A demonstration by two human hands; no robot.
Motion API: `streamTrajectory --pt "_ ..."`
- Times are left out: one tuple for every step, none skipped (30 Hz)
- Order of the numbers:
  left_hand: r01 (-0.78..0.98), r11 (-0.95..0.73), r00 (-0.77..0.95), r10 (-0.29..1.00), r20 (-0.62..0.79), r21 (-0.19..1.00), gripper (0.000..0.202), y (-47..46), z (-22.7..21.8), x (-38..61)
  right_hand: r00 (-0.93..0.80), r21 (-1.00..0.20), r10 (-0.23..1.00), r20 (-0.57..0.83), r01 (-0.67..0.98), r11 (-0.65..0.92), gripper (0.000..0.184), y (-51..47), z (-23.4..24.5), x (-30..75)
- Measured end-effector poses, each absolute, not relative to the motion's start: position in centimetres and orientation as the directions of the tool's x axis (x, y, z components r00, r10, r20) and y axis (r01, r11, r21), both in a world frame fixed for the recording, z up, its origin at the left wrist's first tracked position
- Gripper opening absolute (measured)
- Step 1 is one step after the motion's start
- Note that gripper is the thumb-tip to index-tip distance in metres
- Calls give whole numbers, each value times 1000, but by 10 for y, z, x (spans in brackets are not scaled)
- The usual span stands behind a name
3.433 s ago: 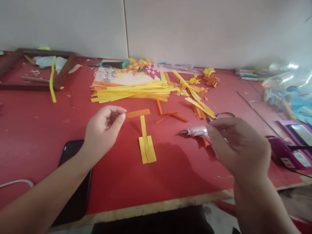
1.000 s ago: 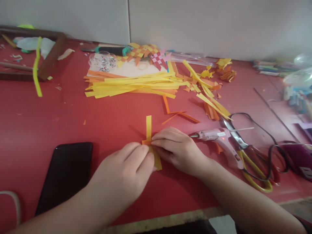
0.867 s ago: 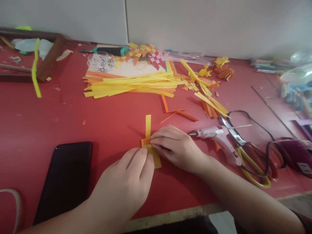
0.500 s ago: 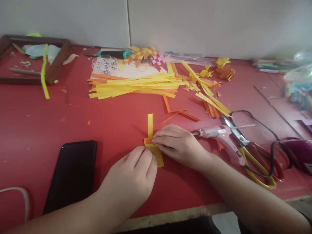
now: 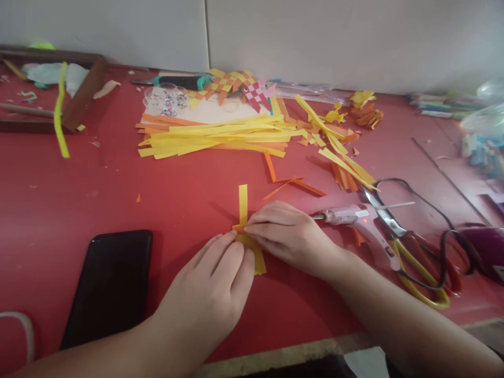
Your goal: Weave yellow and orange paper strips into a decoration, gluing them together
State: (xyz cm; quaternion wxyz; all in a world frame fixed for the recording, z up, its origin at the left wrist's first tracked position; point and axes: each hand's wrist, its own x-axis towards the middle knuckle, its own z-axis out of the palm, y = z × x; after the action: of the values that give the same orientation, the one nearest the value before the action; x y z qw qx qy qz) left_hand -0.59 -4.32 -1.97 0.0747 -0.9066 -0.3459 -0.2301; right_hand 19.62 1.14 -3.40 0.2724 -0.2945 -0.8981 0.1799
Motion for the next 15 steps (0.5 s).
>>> streamTrajectory --pt "662 -749 656 595 464 25 30 -43 -20 -6 -679 -483 626 383 430 763 18 12 -34 196" --pt "663 -748 655 596 465 26 30 -43 -20 -7 -679 -480 624 386 430 765 18 12 -34 196" --pt "662 -749 655 596 464 27 30 -44 -20 -7 -678 -477 623 390 430 766 18 12 -34 196" --pt "662 -749 655 596 464 28 30 -44 -20 -7 -677 -473 621 394 430 769 18 12 -34 196" --pt "659 -751 657 594 465 28 30 -44 -20 -8 -676 -470 620 398 430 771 18 12 -34 196" --pt "657 -754 660 593 462 29 30 -45 -19 -8 -676 -468 620 399 431 771 18 12 -34 196" --pt "657 -754 661 593 460 29 30 -45 -19 -9 -676 -469 620 398 431 771 18 12 -34 196" --pt "655 -755 664 595 453 30 30 -45 -19 -9 -678 -468 619 397 430 772 18 13 -33 195" --pt "653 -756 668 596 446 32 31 -45 -19 -10 -679 -468 619 395 431 771 18 13 -33 195" --pt "651 -759 673 596 438 34 31 -46 -19 -11 -679 -466 619 395 432 772 18 13 -33 195" --pt "650 -759 675 598 432 34 31 -46 -19 -11 -680 -466 620 392 434 771 17 13 -33 195" --pt "650 -759 677 599 427 35 32 -45 -19 -12 -681 -465 619 391 434 772 17 12 -33 196" --pt "648 -761 678 599 426 37 31 -45 -19 -12 -682 -465 618 391 433 772 16 12 -33 196" --pt "646 -763 679 597 428 41 31 -45 -20 -12 -682 -464 618 391 433 772 16 12 -33 196" --pt "643 -764 679 595 430 43 29 -45 -20 -12 -681 -464 618 393 433 773 16 12 -33 196"
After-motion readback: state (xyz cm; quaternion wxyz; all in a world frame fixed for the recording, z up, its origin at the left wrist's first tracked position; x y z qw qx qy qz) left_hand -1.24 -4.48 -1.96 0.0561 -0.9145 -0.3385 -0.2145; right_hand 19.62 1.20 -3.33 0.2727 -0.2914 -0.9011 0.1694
